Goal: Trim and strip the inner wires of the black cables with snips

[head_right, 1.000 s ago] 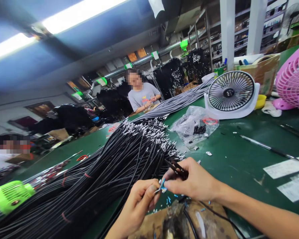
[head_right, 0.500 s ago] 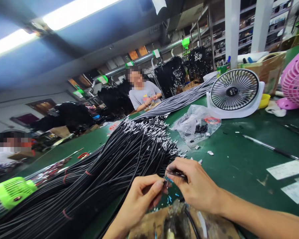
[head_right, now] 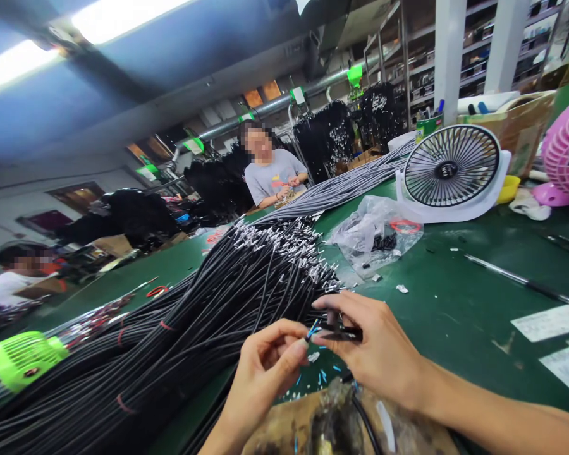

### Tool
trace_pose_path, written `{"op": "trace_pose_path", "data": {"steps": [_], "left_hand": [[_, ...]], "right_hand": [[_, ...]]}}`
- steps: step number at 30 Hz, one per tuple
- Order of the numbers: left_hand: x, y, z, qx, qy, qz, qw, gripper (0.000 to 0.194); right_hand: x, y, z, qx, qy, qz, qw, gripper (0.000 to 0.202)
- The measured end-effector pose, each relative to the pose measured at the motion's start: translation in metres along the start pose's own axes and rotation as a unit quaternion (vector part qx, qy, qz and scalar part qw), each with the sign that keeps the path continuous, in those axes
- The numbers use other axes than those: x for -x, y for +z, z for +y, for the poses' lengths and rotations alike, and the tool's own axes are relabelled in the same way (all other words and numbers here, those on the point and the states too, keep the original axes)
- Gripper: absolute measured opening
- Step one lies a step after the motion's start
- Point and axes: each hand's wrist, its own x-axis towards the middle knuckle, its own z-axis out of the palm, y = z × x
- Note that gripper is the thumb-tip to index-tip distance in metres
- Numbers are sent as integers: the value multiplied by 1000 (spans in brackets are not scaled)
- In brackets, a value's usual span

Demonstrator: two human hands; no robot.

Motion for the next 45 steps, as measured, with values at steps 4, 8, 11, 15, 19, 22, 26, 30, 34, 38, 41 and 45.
{"op": "trace_pose_path", "data": {"steps": [4,8,11,15,19,22,26,30,34,38,41,45], "left_hand": [[-1,-2,0,55,-56,-103,992,35],[4,-3,-3,94,-33,-142,985,34],[7,0,-3,36,38,-47,998,28],[9,4,-1,-102,143,54,983,20],[10,5,-1,-195,166,82,963,17],[11,5,-4,-236,183,78,951,15],[12,5,-7,-263,238,74,932,9],[10,8,-6,-263,181,60,946,13],[5,7,0,-183,81,6,980,21],[4,1,2,-70,74,14,995,27],[5,-1,1,-56,103,59,991,26],[4,-1,-1,-34,124,89,988,25]], "right_hand": [[-3,-3,-1,-57,0,-25,998,12],[-4,9,3,-273,136,-106,946,33],[-4,17,8,-323,222,-94,915,36],[-2,10,4,-166,132,-19,977,20],[0,0,-4,-68,59,-34,995,15],[-2,0,-6,-45,77,-33,995,14],[-5,0,-4,-31,132,-64,989,15],[-2,-1,-4,-21,49,-64,997,16],[3,0,-4,0,-61,-52,997,19],[2,0,-2,15,-6,-42,999,12],[1,0,-1,20,52,-35,998,13],[4,3,-1,32,40,-30,998,29]]}}
